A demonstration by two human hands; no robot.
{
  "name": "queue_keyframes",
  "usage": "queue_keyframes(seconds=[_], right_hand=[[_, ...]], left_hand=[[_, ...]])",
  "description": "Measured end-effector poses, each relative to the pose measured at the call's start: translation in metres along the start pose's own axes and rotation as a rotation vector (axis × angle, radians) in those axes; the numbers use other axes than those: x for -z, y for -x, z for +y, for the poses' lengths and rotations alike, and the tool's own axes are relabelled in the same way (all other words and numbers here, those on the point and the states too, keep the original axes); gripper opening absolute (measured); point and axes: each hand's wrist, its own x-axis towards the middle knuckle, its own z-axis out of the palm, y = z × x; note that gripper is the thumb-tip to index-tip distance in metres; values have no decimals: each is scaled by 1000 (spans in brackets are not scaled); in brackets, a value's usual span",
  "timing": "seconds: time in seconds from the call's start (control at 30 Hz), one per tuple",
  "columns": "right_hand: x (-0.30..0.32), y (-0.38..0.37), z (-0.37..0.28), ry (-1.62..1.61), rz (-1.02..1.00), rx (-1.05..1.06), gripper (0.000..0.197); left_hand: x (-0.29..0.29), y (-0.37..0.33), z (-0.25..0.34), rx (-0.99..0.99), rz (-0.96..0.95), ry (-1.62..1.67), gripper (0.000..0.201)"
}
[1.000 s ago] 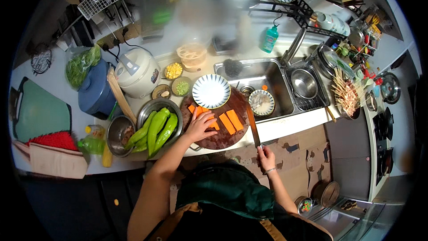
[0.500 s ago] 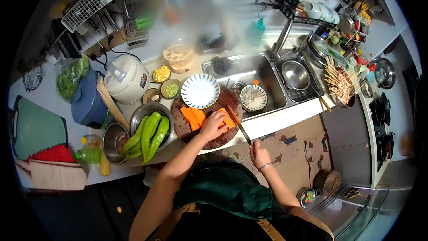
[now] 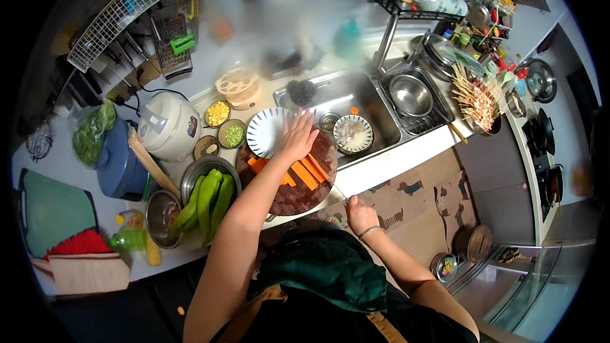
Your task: The person washes a bowl and a plate by hand in a sink, then uses a knife to slice a carrot into pieces on a wooden cutting board.
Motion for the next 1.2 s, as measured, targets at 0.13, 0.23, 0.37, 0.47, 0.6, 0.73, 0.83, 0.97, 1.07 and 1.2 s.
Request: queue_keyframes(seconds=[0.13,0.23,0.37,0.47,0.6,0.73,0.83,0.97,1.07,1.2], right_hand=[[-10,-1,-10,39,-52,-47,34],[-12,-2,-15,50,-47,-53,34],[-17,-2,-12,42,-30,-57,34],[-19,-1,-11,29,-17,-46,34],[-32,-4,4,-13,-24,-32,35],[-29,-5,4,-26,-41,-42,35],[-14,-10,5,-111,-86,-44,35],[-13,-13,8,-116,-89,-56,36],[-31,-11,4,-3,-8,-57,36],[-41,-10,12,-45,14,-46,35]], left_hand=[[-4,-10,6,4,-150,-76,58],[-20,-9,-4,-7,-145,-81,57],[-20,-7,3,-4,-76,-151,54],[-15,-4,7,-14,-49,-202,52],[-24,-3,5,-34,-10,-244,50],[-27,-2,5,-23,4,-244,49],[-28,-4,8,24,22,-249,49],[-22,-7,17,55,2,-221,47],[-17,3,15,11,194,-101,40],[-14,64,7,-160,452,160,29]])
